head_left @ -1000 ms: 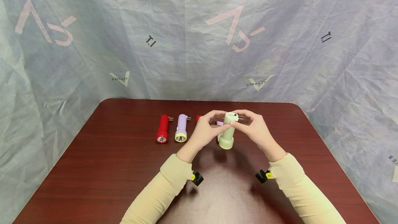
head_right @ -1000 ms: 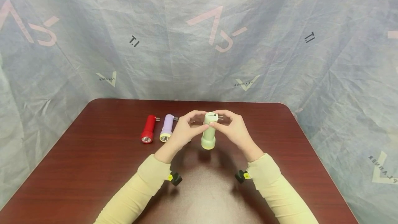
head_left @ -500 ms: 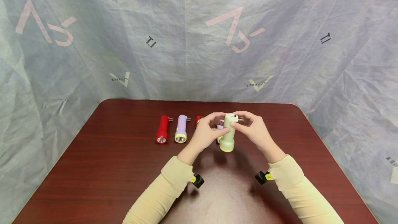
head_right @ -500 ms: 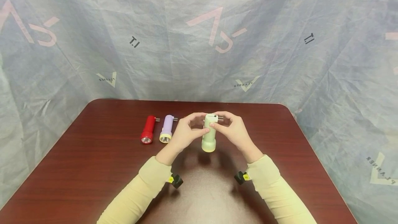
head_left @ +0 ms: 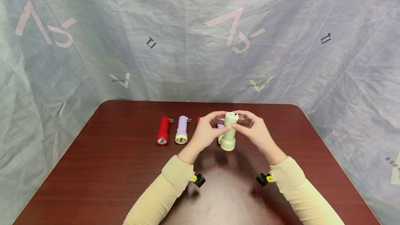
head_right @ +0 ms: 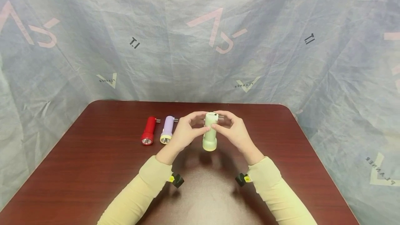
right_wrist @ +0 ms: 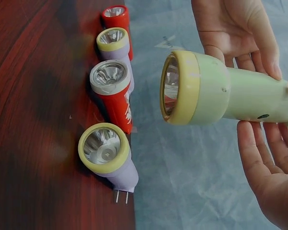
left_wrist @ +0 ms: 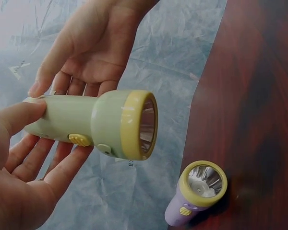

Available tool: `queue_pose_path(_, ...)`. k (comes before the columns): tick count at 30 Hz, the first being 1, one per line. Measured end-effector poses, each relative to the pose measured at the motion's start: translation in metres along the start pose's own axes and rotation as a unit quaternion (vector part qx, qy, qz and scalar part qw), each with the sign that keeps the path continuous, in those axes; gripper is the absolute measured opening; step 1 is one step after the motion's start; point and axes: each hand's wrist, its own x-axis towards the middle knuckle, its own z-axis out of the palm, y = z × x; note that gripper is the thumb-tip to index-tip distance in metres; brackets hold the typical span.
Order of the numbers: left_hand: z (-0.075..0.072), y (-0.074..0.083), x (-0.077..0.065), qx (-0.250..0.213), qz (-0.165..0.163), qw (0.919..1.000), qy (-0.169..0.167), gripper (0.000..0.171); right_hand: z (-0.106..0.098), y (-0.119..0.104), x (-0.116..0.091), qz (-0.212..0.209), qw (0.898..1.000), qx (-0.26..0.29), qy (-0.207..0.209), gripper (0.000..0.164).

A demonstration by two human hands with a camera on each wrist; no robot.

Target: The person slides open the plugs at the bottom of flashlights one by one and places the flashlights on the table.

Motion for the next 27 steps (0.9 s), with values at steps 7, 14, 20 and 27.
queue_pose_path(7,-0.002,0.007,0.004,0.003,0.013,0.9999,0.004,0.045,0.001,0.005,-0.001,0.001,1.000,0.002,0.005,0.046)
queue_pose_path(14,-0.003,0.015,0.007,0.004,0.014,0.9999,0.006,0.045,0.004,0.006,-0.003,-0.008,1.000,-0.004,0.003,0.044)
queue_pose_path(20,-0.002,0.015,0.007,0.004,0.006,0.9999,0.008,0.045,0.005,0.006,-0.003,-0.013,1.000,0.001,0.009,0.044)
queue_pose_path(27,0.000,0.016,0.008,-0.003,-0.008,0.9998,0.016,0.048,0.005,0.005,-0.003,-0.012,1.000,-0.002,0.014,0.044)
